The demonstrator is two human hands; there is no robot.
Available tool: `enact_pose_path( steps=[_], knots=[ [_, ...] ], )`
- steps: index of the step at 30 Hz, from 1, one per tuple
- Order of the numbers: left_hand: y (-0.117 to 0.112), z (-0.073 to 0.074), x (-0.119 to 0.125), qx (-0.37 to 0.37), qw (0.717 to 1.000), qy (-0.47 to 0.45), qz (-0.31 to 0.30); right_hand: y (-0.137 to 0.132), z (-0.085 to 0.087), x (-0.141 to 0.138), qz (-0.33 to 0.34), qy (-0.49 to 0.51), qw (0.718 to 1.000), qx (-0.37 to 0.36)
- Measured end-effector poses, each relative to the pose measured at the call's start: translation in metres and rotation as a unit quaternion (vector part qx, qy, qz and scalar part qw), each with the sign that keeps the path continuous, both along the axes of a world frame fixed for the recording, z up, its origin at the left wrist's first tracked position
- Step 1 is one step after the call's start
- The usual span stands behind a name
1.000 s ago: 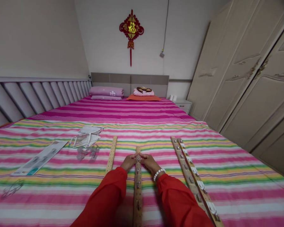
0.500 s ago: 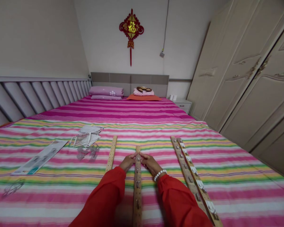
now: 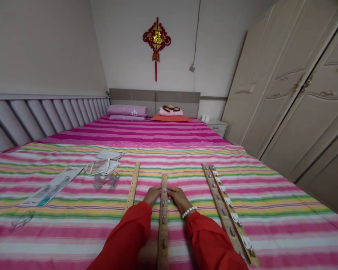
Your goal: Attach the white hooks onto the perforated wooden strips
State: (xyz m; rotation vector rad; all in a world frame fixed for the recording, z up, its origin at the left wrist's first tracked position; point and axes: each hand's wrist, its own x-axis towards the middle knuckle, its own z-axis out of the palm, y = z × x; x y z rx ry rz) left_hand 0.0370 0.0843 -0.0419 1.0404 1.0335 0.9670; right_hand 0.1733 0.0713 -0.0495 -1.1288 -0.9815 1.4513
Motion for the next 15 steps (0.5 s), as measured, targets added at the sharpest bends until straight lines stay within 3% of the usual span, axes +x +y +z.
enact_pose_path(
  steps=[10,15],
  knots=[
    [-0.031,-0.004,-0.003,0.011,1.000,0.020,0.003,-0.033,0.005,-0.004,0.024,-0.013,1.000,0.007],
    [-0.045,0.008,-0.014,-0.011,0.998,0.055,-0.042,-0.049,0.004,-0.005,0.028,-0.007,1.000,0.009]
  ],
)
